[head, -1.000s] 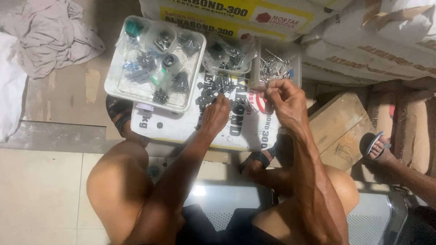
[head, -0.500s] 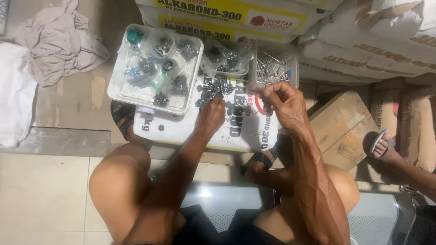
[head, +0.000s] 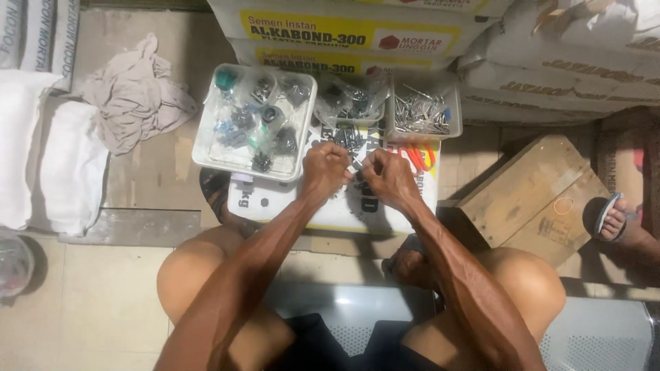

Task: The person sits on a low stool and sorts small metal fasteners and plastic anchors from a pile on a white box into a clear plastic container. They pick up items by hand, separate them, and place them into the container.

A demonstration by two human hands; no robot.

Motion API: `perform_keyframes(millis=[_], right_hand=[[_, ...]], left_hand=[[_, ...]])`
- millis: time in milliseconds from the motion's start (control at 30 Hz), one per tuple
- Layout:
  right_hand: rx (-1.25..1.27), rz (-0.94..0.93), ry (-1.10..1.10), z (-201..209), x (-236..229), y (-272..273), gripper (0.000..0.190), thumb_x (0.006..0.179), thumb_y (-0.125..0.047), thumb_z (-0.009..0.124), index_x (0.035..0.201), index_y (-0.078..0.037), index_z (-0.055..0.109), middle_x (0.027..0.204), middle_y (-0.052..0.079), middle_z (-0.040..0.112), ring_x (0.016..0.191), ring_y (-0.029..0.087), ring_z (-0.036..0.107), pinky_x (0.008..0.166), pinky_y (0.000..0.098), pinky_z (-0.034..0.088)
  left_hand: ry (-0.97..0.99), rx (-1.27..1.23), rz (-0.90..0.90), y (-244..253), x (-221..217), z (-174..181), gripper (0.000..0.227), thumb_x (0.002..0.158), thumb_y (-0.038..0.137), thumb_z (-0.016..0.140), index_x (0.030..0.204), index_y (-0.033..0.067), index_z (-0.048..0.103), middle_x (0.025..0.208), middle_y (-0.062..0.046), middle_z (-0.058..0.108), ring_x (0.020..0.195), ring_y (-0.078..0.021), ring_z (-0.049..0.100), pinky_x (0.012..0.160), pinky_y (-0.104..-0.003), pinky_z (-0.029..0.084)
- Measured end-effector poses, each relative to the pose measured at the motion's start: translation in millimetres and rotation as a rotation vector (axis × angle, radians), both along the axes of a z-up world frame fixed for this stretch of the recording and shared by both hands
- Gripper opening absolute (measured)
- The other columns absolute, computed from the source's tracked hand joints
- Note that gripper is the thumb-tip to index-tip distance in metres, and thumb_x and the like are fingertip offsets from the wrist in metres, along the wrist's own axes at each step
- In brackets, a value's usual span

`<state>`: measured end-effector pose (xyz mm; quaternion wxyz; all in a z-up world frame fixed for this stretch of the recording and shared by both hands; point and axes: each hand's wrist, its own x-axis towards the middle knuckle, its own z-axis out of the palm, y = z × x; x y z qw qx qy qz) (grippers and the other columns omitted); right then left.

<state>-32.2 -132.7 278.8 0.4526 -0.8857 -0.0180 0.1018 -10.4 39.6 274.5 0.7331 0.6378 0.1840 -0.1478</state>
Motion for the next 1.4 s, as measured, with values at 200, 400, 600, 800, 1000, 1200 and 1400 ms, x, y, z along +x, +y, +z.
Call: perform_keyframes(millis=[200,400,600,800,1000,1200,1400], right_hand=[[0.007,0.022,-0.022,-6.4,-1.3,4.3,0.006,0.085,-0.013,0.07,0.079,-0.012,0.071,0.064,0.01,0.064,0.063,0.027,0.065,0.06,0.04,0.054],[-0.02,-0.039,0.044,-23.5,-0.3,4.0,0.007,0.088,-0.009,0.068,0.082,-0.009,0.073,0.065,0.013,0.069,0.063,0.031,0.07,0.059,0.0418,0.055],[0.444,-0.14,0.246,34.4,2.4,18.4,0.031,0.087,0.002,0.067,0.118,0.004,0.069,0.088,0.01,0.073,0.075,0.018,0.069,0.068,0.0316,0.062],[0.509,-0.123,0.251,13.8,12.9,24.9,0.032,0.089,0.003,0.073,0.12,0.004,0.069,0.087,0.009,0.071,0.075,0.015,0.07,0.066,0.0291,0.063],[0.437,-0.102,0.278,-6.6,20.2,28.1,0.026,0.095,-0.004,0.072,0.12,0.0,0.071,0.092,0.013,0.073,0.079,0.017,0.073,0.068,0.0307,0.063],[0.197,0.038,0.068,-17.7,25.3,33.1,0.012,0.097,-0.007,0.07,0.107,-0.005,0.078,0.084,0.014,0.072,0.078,0.022,0.072,0.068,0.0354,0.058],[0.109,-0.006,-0.121,-28.1,17.9,29.6,0.014,0.096,-0.002,0.071,0.106,-0.006,0.08,0.081,0.016,0.073,0.076,0.031,0.073,0.07,0.0386,0.059]], left_hand=[[-0.016,0.171,-0.068,1.2,-18.0,52.1,0.009,0.09,-0.003,0.064,0.092,-0.0031,0.073,0.073,-0.02,0.069,0.052,-0.0162,0.068,0.039,-0.024,0.059],[-0.425,0.481,-0.313,-9.0,-33.0,-23.2,0.011,0.087,0.003,0.061,0.08,0.0063,0.069,0.058,-0.016,0.059,0.053,-0.0226,0.056,0.05,-0.039,0.042],[-0.167,0.332,0.022,-7.6,-21.3,-33.0,0.011,0.092,-0.005,0.06,0.09,0.0016,0.069,0.067,-0.013,0.073,0.051,-0.0176,0.067,0.047,-0.027,0.055],[-0.271,0.477,0.014,-15.5,-5.3,-104.7,0.012,0.086,-0.007,0.067,0.086,0.0033,0.072,0.063,-0.015,0.07,0.051,-0.0247,0.069,0.04,-0.033,0.051],[-0.185,0.221,0.008,-1.7,-13.9,-56.0,0.013,0.094,-0.007,0.057,0.094,-0.0039,0.07,0.069,-0.02,0.071,0.057,-0.0245,0.073,0.052,-0.034,0.064],[-0.24,0.221,-0.018,9.3,-12.6,-58.4,0.013,0.092,-0.005,0.061,0.091,0.0009,0.072,0.067,-0.015,0.071,0.055,-0.0178,0.069,0.048,-0.03,0.059],[-0.33,0.573,-0.036,-0.9,-7.6,-72.7,0.011,0.094,0.011,0.061,0.091,0.0129,0.072,0.068,-0.007,0.071,0.067,-0.029,0.074,0.055,-0.043,0.059]])
